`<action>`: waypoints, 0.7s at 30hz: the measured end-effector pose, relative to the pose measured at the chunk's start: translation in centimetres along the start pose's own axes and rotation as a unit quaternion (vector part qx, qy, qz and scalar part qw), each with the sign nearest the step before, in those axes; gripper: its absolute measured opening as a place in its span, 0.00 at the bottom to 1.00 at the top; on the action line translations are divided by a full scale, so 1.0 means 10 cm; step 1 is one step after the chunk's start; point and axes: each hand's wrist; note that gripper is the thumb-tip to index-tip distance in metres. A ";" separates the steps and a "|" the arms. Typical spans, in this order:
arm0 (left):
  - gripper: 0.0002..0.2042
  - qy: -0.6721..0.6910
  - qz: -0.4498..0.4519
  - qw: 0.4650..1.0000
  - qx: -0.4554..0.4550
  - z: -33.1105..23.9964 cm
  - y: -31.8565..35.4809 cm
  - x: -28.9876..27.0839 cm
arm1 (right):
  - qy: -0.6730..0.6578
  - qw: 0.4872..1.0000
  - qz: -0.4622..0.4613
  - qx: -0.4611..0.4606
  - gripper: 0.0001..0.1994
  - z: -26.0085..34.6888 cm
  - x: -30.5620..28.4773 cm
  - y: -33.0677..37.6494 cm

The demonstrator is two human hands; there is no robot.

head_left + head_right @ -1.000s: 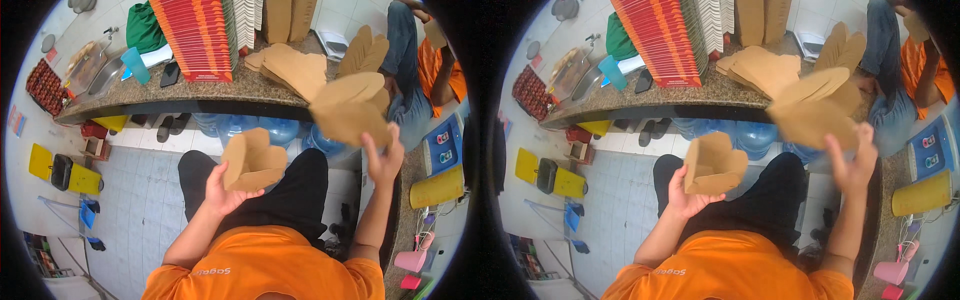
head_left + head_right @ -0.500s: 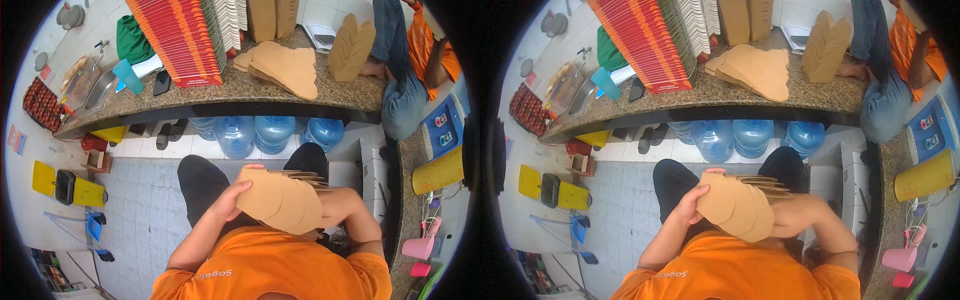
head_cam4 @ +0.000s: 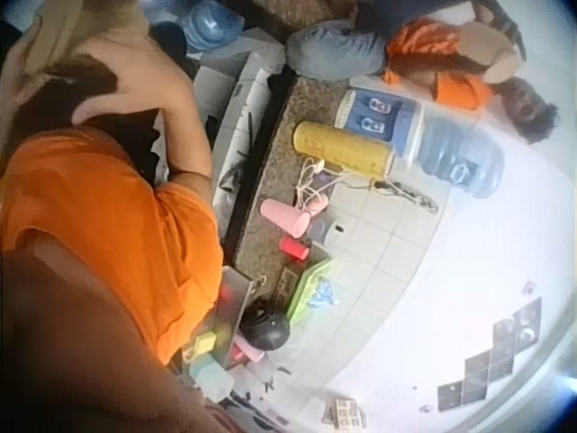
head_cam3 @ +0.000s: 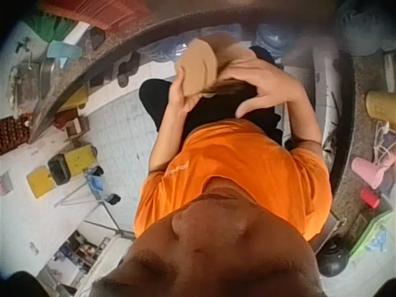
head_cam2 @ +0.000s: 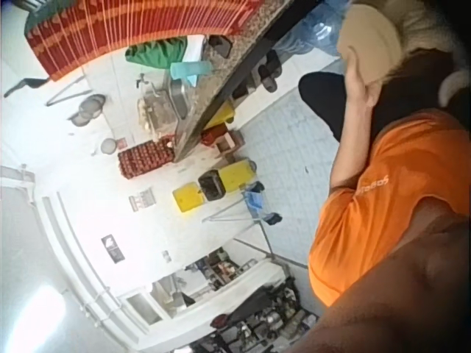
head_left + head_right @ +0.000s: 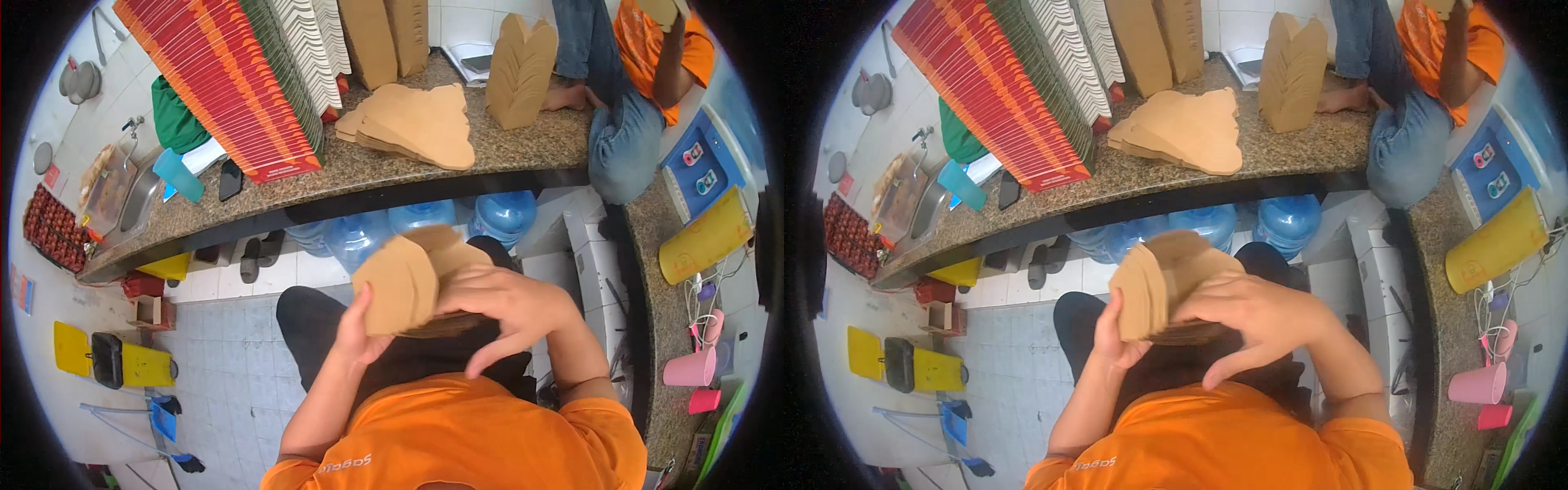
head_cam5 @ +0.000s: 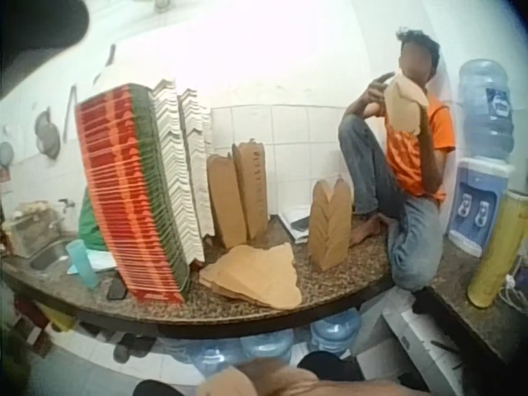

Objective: The person folds and assembles cardboard food containers by hand, stacking them on a counter.

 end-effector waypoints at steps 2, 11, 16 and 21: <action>0.40 -0.014 0.048 0.999 -0.015 -0.08 -0.02 0.05 | 0.162 0.985 -0.031 0.042 0.18 0.00 0.04 -0.01; 0.39 -0.074 0.006 0.997 -0.030 0.27 -0.47 -1.26 | 0.616 0.740 -0.186 0.193 0.14 -0.10 -1.54 0.34; 0.24 -0.089 -0.153 0.982 -0.068 0.41 -0.60 -1.37 | 0.684 0.635 -0.137 0.333 0.14 -0.70 -2.62 0.80; 0.16 -0.185 -0.148 0.968 -0.078 0.45 -0.62 -1.46 | 0.628 0.721 -0.275 0.102 0.13 -1.09 -1.87 -0.13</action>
Point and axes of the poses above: each hand's wrist, its own y-axis away from the middle knuckle, its own x-axis out of the palm, z = x × y, and after that the axes turned 7 degrees about -x, right-handed
